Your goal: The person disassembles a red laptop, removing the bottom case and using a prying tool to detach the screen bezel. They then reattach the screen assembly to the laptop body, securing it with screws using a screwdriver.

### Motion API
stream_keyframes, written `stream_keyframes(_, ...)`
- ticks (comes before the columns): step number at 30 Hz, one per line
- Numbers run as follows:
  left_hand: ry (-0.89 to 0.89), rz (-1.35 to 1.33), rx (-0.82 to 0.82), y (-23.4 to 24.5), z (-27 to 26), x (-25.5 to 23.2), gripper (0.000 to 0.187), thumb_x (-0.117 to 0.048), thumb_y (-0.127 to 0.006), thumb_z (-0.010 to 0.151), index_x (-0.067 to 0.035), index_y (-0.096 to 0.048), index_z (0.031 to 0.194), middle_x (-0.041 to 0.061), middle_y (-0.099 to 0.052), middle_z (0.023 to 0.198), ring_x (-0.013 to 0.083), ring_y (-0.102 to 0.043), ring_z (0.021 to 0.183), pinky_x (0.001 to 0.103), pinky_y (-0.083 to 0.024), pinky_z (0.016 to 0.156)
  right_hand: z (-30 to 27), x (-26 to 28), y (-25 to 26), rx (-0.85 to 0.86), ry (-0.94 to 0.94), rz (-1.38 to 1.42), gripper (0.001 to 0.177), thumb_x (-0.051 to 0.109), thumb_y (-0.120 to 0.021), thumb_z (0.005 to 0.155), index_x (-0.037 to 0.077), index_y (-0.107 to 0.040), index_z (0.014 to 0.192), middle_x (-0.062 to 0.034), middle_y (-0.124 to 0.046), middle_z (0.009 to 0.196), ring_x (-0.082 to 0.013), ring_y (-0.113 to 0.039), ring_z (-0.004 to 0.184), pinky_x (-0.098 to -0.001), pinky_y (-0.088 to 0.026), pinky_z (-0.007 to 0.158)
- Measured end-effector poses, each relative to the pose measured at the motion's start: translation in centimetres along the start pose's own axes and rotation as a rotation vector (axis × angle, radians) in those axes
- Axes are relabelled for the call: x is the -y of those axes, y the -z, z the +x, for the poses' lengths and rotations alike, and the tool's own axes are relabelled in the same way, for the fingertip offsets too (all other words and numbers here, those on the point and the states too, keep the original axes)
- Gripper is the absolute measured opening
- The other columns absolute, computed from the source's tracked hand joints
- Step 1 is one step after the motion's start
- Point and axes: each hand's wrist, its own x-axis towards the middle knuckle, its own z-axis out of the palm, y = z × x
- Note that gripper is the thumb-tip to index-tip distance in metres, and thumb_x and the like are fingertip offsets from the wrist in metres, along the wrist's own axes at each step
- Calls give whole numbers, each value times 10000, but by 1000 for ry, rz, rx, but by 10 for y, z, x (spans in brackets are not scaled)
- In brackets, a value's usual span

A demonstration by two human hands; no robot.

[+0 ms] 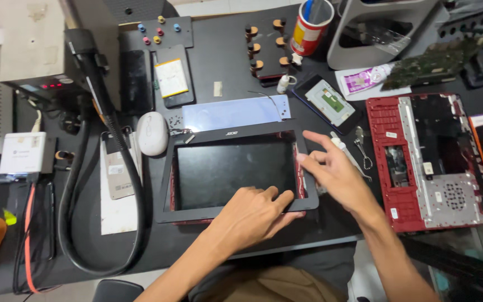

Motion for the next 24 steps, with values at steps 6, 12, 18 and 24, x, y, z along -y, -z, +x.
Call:
stream_keyframes(6,-27,208,-143,12,-1,-6,463,-486,-658,967,-29,-624,903,100,-594,685,266,-622,508,368,-497,492,3,-9,6,109,-131,467,678,155,-667,939,30,-406,1552,-14,-683,896,-42,-566,660,-201,-430,513)
stream_keyframes(12,-72,313,-108,17,-2,-22,500,-477,-657,987,23,-663,985,64,-577,659,223,-610,492,329,-496,471,-6,-22,14,206,-211,646,606,134,-668,929,4,-494,1494,-56,-708,1019,-111,-685,789,-277,-582,660)
stream_keyframes(18,-188,282,-195,25,-13,-48,614,-538,-613,1010,68,-711,1001,82,-567,652,237,-585,521,329,-495,513,-17,-40,33,176,-197,591,469,160,-645,955,27,-554,1395,-56,-706,971,-117,-687,791,-306,-591,716)
stream_keyframes(24,-374,211,-125,7,-15,-59,560,-481,-621,1075,69,-723,1047,116,-633,737,235,-604,629,313,-490,606,-37,-63,68,63,-107,696,262,218,-590,1051,-42,-600,1086,-141,-717,946,-228,-723,806,-381,-602,770)
